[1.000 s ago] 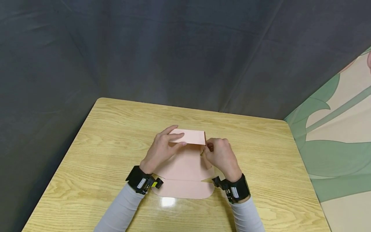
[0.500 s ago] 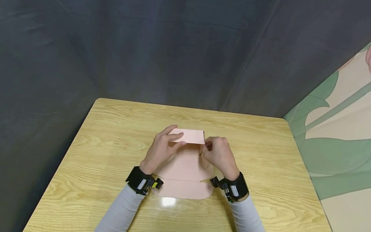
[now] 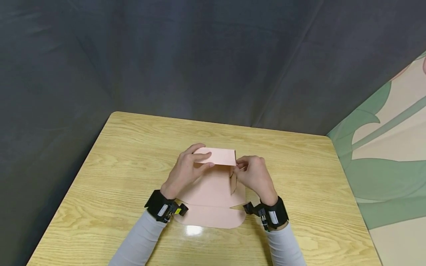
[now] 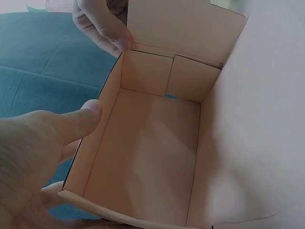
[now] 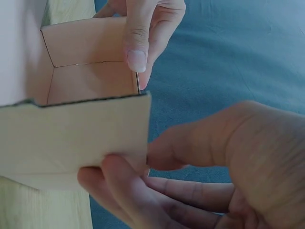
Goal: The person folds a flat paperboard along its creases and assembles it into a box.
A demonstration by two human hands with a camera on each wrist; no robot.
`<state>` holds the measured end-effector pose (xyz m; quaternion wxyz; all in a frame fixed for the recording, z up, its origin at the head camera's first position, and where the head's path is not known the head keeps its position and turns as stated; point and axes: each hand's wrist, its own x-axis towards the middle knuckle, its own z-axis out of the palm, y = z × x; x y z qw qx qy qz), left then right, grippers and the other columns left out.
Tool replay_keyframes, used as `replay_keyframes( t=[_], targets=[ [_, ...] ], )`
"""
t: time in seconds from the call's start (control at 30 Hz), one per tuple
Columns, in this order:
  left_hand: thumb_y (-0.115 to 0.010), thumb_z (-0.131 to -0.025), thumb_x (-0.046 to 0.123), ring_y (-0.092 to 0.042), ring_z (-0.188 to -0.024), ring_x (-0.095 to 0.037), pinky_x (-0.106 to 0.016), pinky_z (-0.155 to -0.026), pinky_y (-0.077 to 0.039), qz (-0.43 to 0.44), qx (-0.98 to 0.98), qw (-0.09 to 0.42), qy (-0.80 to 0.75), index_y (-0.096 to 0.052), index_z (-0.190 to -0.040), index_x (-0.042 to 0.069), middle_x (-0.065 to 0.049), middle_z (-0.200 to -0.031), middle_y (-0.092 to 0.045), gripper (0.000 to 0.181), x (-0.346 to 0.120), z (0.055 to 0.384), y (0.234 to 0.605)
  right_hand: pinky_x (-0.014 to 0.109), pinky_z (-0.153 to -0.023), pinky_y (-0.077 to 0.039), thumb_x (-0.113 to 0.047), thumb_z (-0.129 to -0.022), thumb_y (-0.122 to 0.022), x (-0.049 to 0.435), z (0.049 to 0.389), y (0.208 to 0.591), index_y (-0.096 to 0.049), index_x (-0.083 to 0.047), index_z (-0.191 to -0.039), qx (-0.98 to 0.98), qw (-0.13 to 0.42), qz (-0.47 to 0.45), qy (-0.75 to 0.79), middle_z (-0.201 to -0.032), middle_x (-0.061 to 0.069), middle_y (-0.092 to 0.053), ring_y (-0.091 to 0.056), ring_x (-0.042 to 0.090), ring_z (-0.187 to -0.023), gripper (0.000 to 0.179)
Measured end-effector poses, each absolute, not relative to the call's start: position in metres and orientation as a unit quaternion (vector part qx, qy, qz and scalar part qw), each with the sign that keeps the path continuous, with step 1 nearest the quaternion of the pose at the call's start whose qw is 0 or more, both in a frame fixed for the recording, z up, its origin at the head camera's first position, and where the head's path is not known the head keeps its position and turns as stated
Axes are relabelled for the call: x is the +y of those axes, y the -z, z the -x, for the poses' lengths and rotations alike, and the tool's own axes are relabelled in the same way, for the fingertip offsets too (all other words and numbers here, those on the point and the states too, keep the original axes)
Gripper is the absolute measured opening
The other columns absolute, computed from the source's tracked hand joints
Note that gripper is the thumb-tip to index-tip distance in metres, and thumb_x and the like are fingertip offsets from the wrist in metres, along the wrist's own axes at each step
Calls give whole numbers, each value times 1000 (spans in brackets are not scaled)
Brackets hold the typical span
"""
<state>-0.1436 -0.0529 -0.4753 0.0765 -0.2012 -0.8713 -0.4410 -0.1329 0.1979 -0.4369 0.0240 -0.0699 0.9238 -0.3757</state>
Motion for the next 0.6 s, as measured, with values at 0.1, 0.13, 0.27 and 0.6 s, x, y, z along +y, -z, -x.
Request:
replay_keyframes(
  t=[0.1, 0.13, 0.27, 0.6],
  targets=[
    [-85, -94, 29, -62, -137, -31, -42, -112, -54, 202, -872, 73, 441, -77, -130, 8, -13, -150, -62, 43, -52, 143, 475, 30, -64, -58, -3, -90, -78, 200, 131, 435, -80, 3, -103, 925, 32, 68, 374, -87, 12, -77, -72, 21, -77, 14],
    [-85, -94, 29, -63, -136, -31, -42, -112, -54, 202, -872, 72, 440, -77, -130, 8, -13, -149, -62, 42, -52, 142, 475, 30, -65, -58, -4, -91, -78, 200, 131, 435, -80, 3, -104, 925, 36, 70, 371, -87, 12, -78, -73, 21, -77, 15],
    [-86, -93, 28, -62, -136, -30, -42, -112, -54, 204, -873, 72, 437, -77, -129, 9, -13, -149, -62, 41, -52, 143, 474, 31, -67, -59, -7, -96, -75, 204, 131, 432, -78, 4, -112, 925, 67, 85, 364, -94, 13, -77, -73, 23, -82, 20],
    [-86, -94, 28, -61, -137, -31, -43, -113, -53, 204, -871, 66, 442, -77, -129, 9, -13, -149, -62, 42, -51, 145, 475, 38, -79, -63, 7, -102, -56, 222, 145, 446, -55, 7, -143, 885, 191, 136, 403, -132, 27, -62, -72, 35, -103, 41]
  ],
)
